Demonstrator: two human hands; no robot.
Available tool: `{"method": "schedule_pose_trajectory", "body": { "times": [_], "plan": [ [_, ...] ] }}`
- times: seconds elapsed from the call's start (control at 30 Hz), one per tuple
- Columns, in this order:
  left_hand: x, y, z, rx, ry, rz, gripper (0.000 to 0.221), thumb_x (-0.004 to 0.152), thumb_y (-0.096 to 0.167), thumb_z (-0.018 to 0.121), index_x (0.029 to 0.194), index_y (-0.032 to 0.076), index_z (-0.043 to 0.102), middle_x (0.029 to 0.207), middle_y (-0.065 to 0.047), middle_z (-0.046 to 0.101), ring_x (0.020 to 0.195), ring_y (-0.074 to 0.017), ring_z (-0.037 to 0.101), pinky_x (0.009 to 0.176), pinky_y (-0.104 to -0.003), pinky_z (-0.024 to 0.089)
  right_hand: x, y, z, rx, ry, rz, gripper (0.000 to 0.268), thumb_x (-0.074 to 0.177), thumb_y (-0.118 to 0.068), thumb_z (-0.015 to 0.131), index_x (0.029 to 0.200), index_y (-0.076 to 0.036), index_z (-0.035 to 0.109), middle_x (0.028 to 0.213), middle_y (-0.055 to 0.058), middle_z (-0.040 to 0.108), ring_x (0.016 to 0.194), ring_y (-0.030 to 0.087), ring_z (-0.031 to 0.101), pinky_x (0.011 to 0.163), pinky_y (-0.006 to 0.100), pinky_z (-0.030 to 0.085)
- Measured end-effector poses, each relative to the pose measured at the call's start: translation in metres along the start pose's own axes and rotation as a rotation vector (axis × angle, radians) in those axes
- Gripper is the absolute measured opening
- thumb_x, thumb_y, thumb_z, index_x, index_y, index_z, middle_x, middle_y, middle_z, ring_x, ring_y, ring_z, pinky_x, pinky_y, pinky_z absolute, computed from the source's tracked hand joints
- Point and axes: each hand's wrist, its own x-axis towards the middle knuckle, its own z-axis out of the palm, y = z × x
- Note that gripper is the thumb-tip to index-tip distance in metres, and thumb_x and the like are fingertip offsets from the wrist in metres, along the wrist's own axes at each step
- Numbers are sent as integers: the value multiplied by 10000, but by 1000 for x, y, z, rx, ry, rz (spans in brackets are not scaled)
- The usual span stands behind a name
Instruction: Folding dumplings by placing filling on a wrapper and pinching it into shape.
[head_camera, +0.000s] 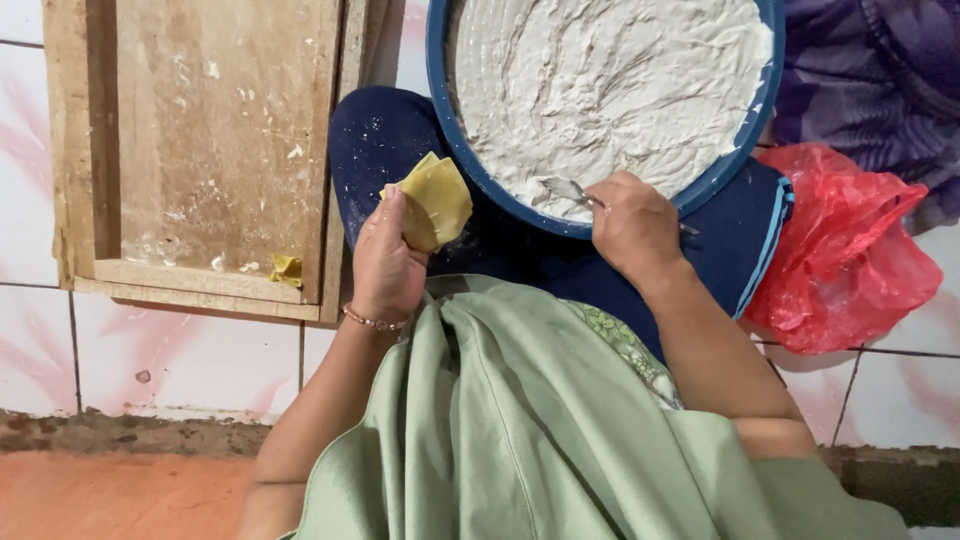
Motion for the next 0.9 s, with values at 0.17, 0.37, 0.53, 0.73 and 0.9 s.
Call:
{"method": "schedule_pose_trajectory", "body": {
  "times": [0.17, 0.37, 0.53, 0.73, 0.9],
  "plan": [
    [-14, 19, 18, -11, 12, -12, 326, 1062, 331, 537, 1130, 55, 697, 1072, -183, 754, 949, -345, 761, 808, -533, 648, 1, 5, 16, 163, -36, -1, 125, 900, -169, 688, 976, -208, 780, 860, 81, 680, 849, 369, 724, 742, 455, 598],
    [-27, 37, 37, -24, 36, -5, 317, 1054, 328, 549, 1117, 56, 698, 1045, -184, 756, 906, -337, 767, 761, -499, 661, 1, -3, 5, 256, -40, -49, 126, 887, -125, 700, 964, -175, 787, 826, 90, 689, 832, 359, 722, 750, 430, 599],
    [-34, 45, 48, -35, 46, -2, 319, 1051, 322, 549, 1111, 47, 700, 1040, -195, 756, 906, -349, 766, 761, -510, 659, -2, -10, -2, 175, 0, -69, 133, 906, -144, 691, 996, -186, 781, 841, 70, 668, 829, 302, 725, 747, 376, 597],
    [-14, 16, 18, -39, 61, -9, 322, 1052, 326, 558, 1128, 49, 703, 1064, -191, 753, 942, -350, 762, 796, -523, 647, 6, -2, 4, 348, -73, -89, 148, 893, -45, 683, 942, -124, 799, 792, 126, 701, 785, 356, 719, 704, 400, 589],
    [-44, 51, 74, -85, 75, -32, 325, 1040, 339, 564, 1116, 59, 711, 1064, -183, 758, 951, -354, 762, 803, -536, 650, 6, -12, -18, 648, -209, 129, 142, 880, -104, 731, 987, -124, 822, 867, 119, 760, 802, 191, 705, 701, 343, 565]
  ]
}}
